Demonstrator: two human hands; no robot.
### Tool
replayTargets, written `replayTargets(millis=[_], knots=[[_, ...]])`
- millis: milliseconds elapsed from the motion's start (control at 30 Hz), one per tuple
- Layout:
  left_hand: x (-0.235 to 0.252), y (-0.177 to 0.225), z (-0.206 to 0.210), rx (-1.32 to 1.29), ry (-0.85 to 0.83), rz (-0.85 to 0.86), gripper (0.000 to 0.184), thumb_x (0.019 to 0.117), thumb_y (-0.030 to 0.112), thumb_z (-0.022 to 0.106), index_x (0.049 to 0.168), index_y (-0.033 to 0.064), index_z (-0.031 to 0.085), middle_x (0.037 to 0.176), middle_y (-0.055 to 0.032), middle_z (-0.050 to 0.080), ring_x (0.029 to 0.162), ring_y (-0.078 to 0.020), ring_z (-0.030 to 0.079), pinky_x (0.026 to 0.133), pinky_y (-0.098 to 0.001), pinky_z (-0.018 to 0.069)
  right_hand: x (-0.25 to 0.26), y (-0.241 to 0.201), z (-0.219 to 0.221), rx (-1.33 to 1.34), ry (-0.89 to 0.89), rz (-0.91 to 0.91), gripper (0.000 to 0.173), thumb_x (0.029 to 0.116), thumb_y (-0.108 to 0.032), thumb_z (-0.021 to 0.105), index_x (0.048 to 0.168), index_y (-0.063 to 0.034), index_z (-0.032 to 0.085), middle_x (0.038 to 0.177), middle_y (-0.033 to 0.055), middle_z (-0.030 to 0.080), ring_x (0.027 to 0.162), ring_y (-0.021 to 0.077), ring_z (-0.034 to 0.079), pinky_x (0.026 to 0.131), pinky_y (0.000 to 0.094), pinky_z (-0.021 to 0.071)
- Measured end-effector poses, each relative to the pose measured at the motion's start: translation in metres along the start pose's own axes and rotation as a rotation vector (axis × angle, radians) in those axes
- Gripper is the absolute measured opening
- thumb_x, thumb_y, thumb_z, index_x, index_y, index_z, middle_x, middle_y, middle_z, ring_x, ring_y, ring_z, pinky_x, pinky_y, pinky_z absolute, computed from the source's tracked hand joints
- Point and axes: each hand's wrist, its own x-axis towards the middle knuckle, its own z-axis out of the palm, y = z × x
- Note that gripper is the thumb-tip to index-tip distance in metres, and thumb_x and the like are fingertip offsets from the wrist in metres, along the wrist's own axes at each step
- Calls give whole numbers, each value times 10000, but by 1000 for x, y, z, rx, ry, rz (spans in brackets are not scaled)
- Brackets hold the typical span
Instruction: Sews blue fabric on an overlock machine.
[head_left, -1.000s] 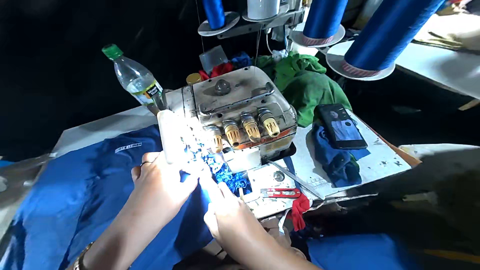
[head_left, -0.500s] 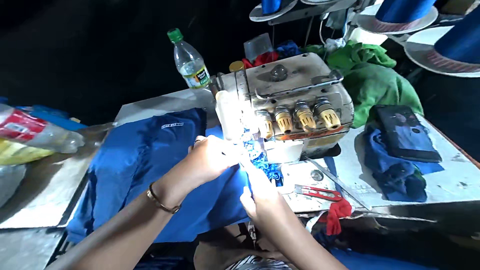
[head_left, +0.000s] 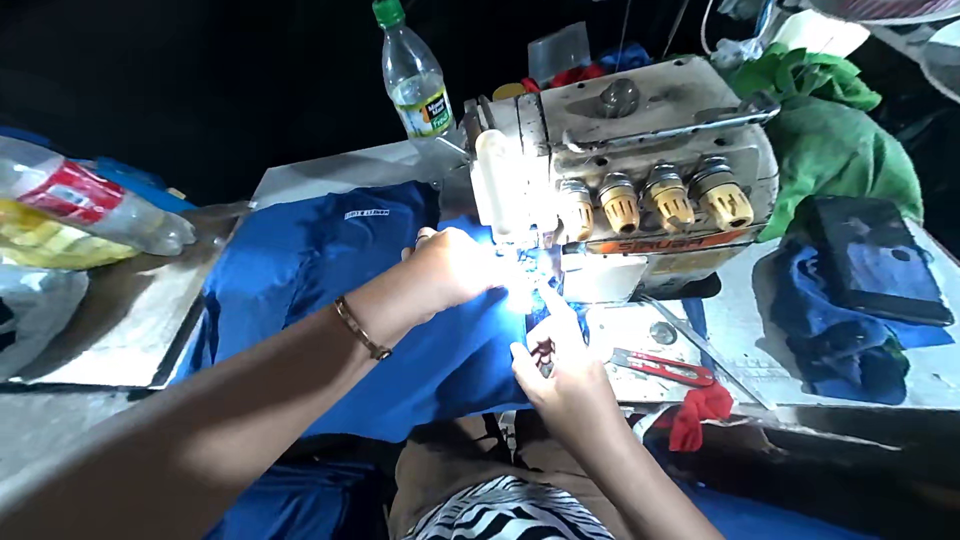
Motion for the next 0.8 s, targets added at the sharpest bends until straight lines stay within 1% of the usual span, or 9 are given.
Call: replayTargets(millis=[67, 133, 167, 233, 333, 467, 567, 667, 800], knots=[[3, -3, 0, -40, 5, -7, 233, 947, 279, 738, 870, 59, 722, 841, -66, 669, 794, -181, 601, 723, -419, 484, -1, 1, 0, 14, 14, -5, 664, 914, -163, 650, 1530, -87, 417, 830, -14, 626, 640, 55, 588, 592, 253, 542], [5, 0, -2, -49, -12, -66, 288, 935, 335, 747, 873, 55, 717, 914, -110, 680, 936, -268, 611, 846, -542, 460, -2, 1, 1, 10, 28, -14, 605, 911, -175, 640, 1484, -91, 469, 816, -25, 621, 628, 38, 579, 577, 230, 530], [6, 1, -2, -52, -15, -72, 282, 931, 331, 749, 854, 62, 715, 893, -98, 674, 909, -247, 607, 822, -515, 456, -2, 0, 1, 6, 28, -16, 586, 914, -181, 636, 1472, -90, 482, 829, -26, 624, 636, 35, 581, 584, 224, 530], [8, 1, -2, -80, -10, -42, 270, 925, 287, 762, 798, 60, 690, 788, -53, 646, 756, -160, 588, 697, -397, 471, -2, -2, -1, 4, 12, -3, 592, 922, -190, 636, 1483, -95, 475, 842, -27, 636, 656, 40, 594, 604, 231, 539], [12, 2, -3, -98, -45, -62, 250, 921, 255, 763, 789, 59, 684, 760, -32, 642, 715, -121, 579, 663, -343, 457, -2, -2, -2, 0, 1, 2, 606, 920, -195, 638, 1495, -120, 464, 878, -26, 636, 680, 43, 597, 613, 237, 541], [13, 3, -4, -94, -44, -72, 256, 903, 237, 779, 765, 58, 659, 735, -23, 620, 682, -106, 557, 632, -320, 442, -3, 0, -1, 17, 13, -16, 606, 925, -189, 639, 1497, -97, 462, 860, -33, 639, 686, 30, 601, 620, 210, 538], [16, 1, -4, -88, -23, -71, 279, 893, 279, 793, 756, 69, 673, 718, -28, 622, 673, -117, 559, 618, -332, 438, -2, 0, 0, 35, 23, -16, 604, 905, -180, 644, 1483, -102, 483, 841, -40, 622, 673, 22, 584, 611, 198, 526], [17, -1, -4, -82, -4, -55, 247, 914, 250, 766, 801, 53, 668, 786, -62, 626, 751, -163, 575, 681, -385, 458, -2, 2, 1, 27, 32, -25, 579, 900, -191, 645, 1456, -116, 503, 844, -47, 633, 662, 12, 592, 599, 192, 531], [16, -1, -6, -124, 33, -36, 247, 922, 198, 756, 748, 61, 647, 727, -28, 605, 685, -111, 555, 631, -320, 442, -2, 3, 0, 33, 27, -29, 578, 908, -199, 633, 1465, -112, 505, 870, -43, 646, 686, 11, 601, 618, 192, 535]])
